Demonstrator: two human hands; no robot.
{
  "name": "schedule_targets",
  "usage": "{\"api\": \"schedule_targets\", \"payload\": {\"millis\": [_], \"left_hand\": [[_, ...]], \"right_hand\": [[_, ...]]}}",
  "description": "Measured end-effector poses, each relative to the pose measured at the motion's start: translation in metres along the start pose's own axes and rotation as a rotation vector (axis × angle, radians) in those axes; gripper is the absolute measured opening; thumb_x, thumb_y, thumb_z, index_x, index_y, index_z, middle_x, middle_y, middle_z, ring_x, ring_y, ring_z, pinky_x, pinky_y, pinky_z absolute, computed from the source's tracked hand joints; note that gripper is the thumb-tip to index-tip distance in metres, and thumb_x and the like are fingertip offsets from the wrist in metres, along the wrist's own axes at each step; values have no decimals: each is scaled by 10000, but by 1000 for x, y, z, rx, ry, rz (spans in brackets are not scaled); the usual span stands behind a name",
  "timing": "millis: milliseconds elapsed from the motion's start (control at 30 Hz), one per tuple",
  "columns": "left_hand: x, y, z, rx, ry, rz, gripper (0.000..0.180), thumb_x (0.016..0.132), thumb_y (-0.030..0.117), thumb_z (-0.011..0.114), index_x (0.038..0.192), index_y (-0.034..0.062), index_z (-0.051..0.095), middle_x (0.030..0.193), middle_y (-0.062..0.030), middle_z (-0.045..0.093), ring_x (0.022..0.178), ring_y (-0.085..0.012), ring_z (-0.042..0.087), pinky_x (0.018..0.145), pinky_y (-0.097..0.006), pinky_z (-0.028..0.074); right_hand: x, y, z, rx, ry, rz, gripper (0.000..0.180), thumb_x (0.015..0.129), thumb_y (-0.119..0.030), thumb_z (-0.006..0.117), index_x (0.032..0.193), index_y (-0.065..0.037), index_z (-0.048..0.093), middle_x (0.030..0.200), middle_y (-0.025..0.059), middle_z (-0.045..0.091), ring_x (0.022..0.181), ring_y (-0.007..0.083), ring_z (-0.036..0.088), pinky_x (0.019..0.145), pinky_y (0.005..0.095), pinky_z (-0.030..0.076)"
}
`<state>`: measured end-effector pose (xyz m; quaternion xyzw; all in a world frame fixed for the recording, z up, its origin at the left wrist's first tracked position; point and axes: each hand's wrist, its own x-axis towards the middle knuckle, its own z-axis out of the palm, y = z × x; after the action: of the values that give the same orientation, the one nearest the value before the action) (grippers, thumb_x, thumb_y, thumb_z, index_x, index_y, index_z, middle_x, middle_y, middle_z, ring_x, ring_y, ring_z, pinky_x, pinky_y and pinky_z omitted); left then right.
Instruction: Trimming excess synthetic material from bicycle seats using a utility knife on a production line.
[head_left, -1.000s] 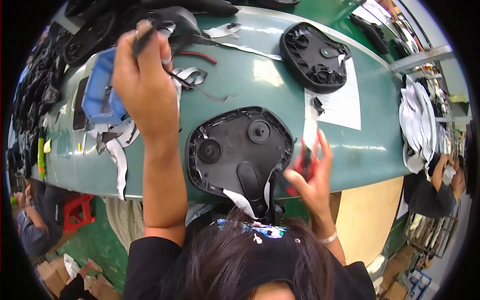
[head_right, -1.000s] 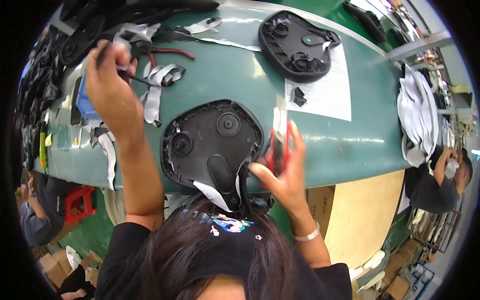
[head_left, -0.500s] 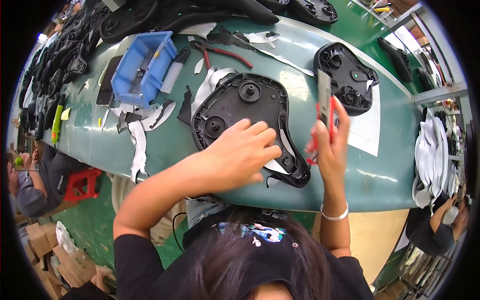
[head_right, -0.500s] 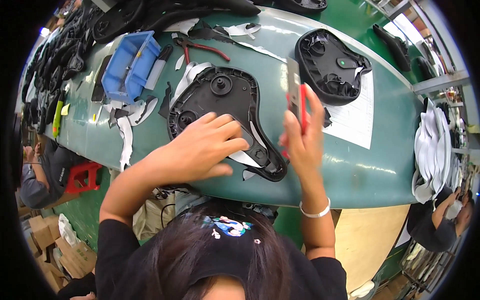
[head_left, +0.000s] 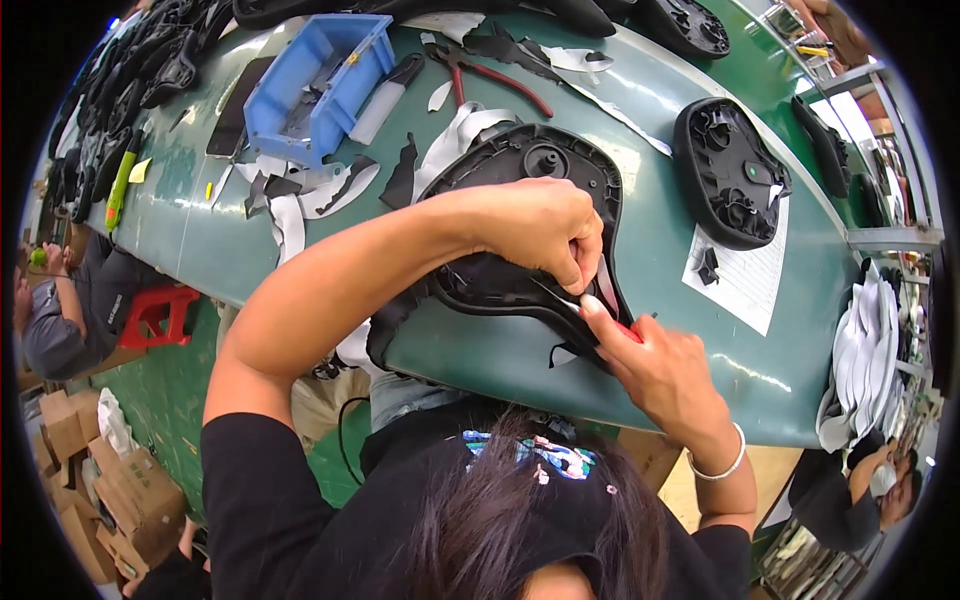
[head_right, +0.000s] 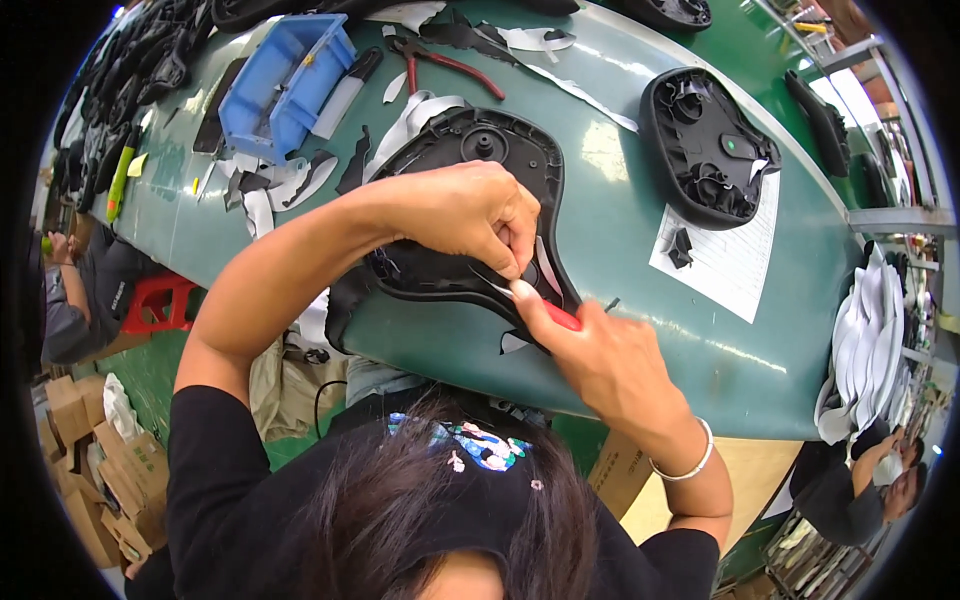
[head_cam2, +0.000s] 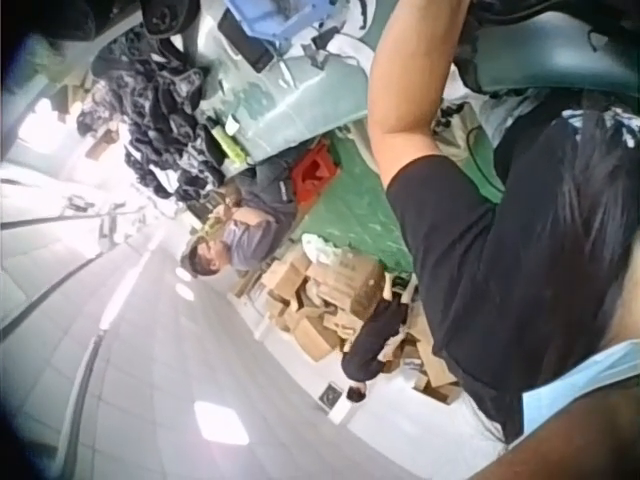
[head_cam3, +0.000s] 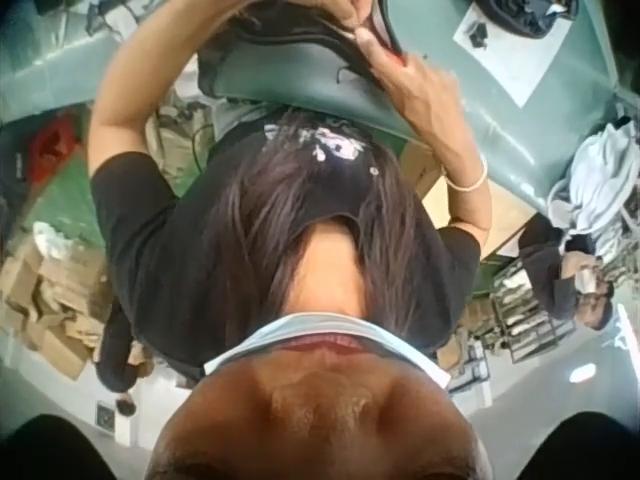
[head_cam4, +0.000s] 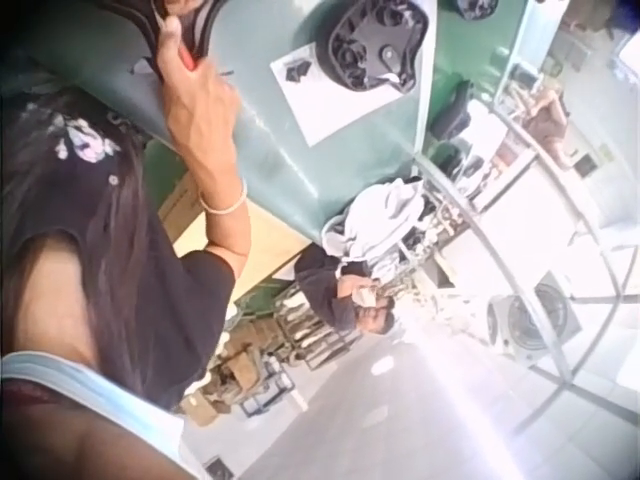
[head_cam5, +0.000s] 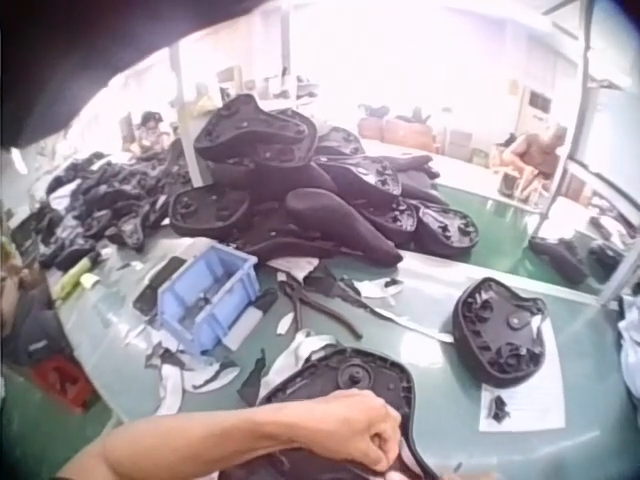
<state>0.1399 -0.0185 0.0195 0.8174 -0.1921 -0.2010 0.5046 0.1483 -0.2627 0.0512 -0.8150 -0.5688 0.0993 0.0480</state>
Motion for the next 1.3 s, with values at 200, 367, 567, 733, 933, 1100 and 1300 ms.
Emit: {"api": "schedule_targets", "payload": {"millis": [200,367,567,733,933,1100,1300], "left_hand": [[-17,15,6,199,243,70,115,728,154,702,766,51,671,752,-56,581,684,-178,593,614,-291,447],[-32,-6,-14,599,1147,-121,358,798,340,684,941,23,599,818,-127,598,785,-355,577,707,-410,451],[-40,-41,-38,-177,701,-405,422,849,424,647,831,2,624,693,-28,550,686,-92,482,619,-274,405],[30,-11,-107,-773,1232,-42,415,918,409,564,1006,3,567,917,-49,608,716,-122,553,639,-276,464],[63,-8,-57,-531,744,-127,332,939,330,544,1097,41,587,980,-36,622,826,-101,558,699,-248,450],[40,-44,-49,-813,654,-116,488,914,414,563,1205,24,518,1029,-78,636,941,-164,611,775,-271,484],[-1,-42,-28,-809,589,-426,486,835,395,642,1099,2,534,897,-57,613,714,-125,616,619,-248,512]], "right_hand": [[-55,9,-26,61,-263,209,570,785,-145,672,1320,-221,490,653,112,540,518,305,559,498,387,466],[-49,43,11,606,289,282,520,744,-128,756,1215,-50,551,857,151,657,649,263,628,629,285,499],[-9,71,22,936,832,796,366,844,-137,678,1174,-46,550,823,36,613,643,129,541,599,251,457],[1,142,29,834,1149,918,371,884,-170,631,1216,-70,498,991,13,537,803,82,542,611,208,501],[25,153,21,1102,1206,768,353,852,-57,584,1186,-42,469,928,30,560,648,51,496,514,196,449],[13,106,23,1186,858,503,382,838,-28,599,1199,-38,477,1088,68,625,779,62,543,659,207,460],[22,63,8,987,490,528,463,812,-115,706,1237,-59,530,982,76,652,812,125,611,637,247,473]]}}
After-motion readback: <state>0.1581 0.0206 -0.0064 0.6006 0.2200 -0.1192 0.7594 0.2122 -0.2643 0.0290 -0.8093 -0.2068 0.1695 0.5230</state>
